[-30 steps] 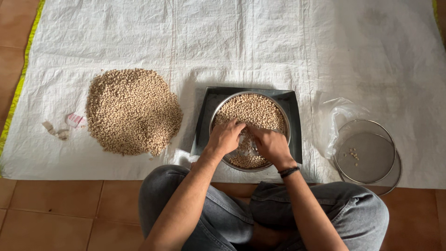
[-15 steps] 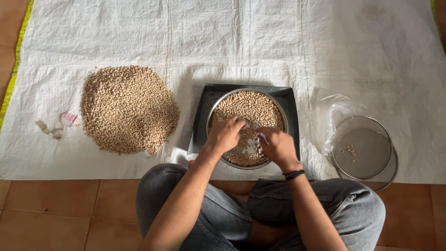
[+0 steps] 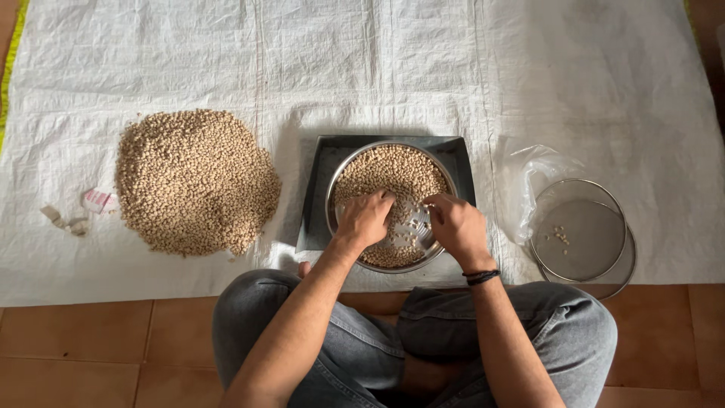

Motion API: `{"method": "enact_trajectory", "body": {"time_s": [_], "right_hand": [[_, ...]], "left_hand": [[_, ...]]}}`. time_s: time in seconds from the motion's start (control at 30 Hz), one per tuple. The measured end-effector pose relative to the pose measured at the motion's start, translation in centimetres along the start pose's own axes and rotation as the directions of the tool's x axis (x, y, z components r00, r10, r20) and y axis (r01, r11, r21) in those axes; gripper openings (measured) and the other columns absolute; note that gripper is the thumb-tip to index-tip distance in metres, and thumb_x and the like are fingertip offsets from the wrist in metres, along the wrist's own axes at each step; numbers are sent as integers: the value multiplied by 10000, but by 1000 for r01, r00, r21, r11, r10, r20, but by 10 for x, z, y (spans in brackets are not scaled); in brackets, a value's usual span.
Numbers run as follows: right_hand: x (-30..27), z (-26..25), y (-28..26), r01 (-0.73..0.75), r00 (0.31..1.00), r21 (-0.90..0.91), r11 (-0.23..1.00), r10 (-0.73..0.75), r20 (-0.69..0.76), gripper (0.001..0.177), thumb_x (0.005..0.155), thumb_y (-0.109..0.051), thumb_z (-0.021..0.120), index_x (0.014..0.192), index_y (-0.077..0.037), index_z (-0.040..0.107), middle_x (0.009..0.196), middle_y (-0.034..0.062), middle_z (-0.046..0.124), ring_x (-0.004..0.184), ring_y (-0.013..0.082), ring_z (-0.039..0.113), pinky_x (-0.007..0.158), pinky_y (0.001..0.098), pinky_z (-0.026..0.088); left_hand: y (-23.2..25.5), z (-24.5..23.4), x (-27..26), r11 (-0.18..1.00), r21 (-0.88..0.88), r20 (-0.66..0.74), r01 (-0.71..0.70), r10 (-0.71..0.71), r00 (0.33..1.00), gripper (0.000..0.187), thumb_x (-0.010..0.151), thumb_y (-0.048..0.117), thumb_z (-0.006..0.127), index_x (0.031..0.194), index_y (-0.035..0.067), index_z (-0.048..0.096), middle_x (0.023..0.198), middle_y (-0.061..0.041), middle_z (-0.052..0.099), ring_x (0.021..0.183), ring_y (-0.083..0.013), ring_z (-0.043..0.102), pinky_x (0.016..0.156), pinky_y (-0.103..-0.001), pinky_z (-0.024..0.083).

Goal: The person sits on the floor and sifts grains using a metal sieve over a tray, then pours the contents into a metal bowl. They manually pick out small debris from the grains and place it into a separate container.

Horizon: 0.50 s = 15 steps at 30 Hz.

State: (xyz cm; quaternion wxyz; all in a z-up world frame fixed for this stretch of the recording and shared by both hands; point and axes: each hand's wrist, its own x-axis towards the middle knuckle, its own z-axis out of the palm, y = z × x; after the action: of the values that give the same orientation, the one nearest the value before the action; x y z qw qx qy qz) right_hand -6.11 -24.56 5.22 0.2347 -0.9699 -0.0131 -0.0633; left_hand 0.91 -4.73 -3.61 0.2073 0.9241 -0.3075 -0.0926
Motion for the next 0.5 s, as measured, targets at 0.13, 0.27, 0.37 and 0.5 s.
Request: {"method": "enact_trajectory", "body": {"time_s": [0.13, 0.27, 0.37, 0.5], "right_hand": [[0, 5, 8, 41, 999, -3, 999, -41, -5, 177, 899, -83, 701, 1049, -141, 774, 935, 30, 788, 690, 169, 724, 585, 321, 576], [2, 2, 26, -6, 1000, -29, 1000, 6, -15, 122, 962, -140, 715, 1071, -133, 768, 930, 51, 778, 603, 156, 697, 515, 303, 547], [3, -9, 32, 39, 997, -24, 999, -41, -59, 120, 953, -145, 723, 1064, -132, 768, 933, 54, 781, 575, 145, 676, 504, 291, 528], [2, -39, 22, -14, 998, -86, 996, 9, -58, 190, 956, -113, 711, 1121, -157, 796, 826, 65, 773, 555, 172, 647, 492, 327, 491]], "left_hand": [[1, -7, -1, 993, -110, -42, 33, -38, 998, 143, 859, 101, 737, 976, 70, 661, 911, -79, 701, 660, -153, 643, 574, -334, 562], [-3, -30, 11, 705, -686, 31, 179, -218, 976, 70, 873, 184, 629, 882, 114, 626, 740, -14, 666, 564, -83, 583, 481, -237, 497], [-9, -56, 17, 118, -974, 148, 195, -324, 934, 100, 827, 197, 545, 863, 106, 565, 646, -18, 530, 489, -79, 386, 370, -237, 257], [-18, -78, -4, -142, -980, 170, 139, -242, 955, 133, 889, 221, 483, 790, 132, 485, 616, 33, 448, 459, -53, 291, 382, -231, 202]]}}
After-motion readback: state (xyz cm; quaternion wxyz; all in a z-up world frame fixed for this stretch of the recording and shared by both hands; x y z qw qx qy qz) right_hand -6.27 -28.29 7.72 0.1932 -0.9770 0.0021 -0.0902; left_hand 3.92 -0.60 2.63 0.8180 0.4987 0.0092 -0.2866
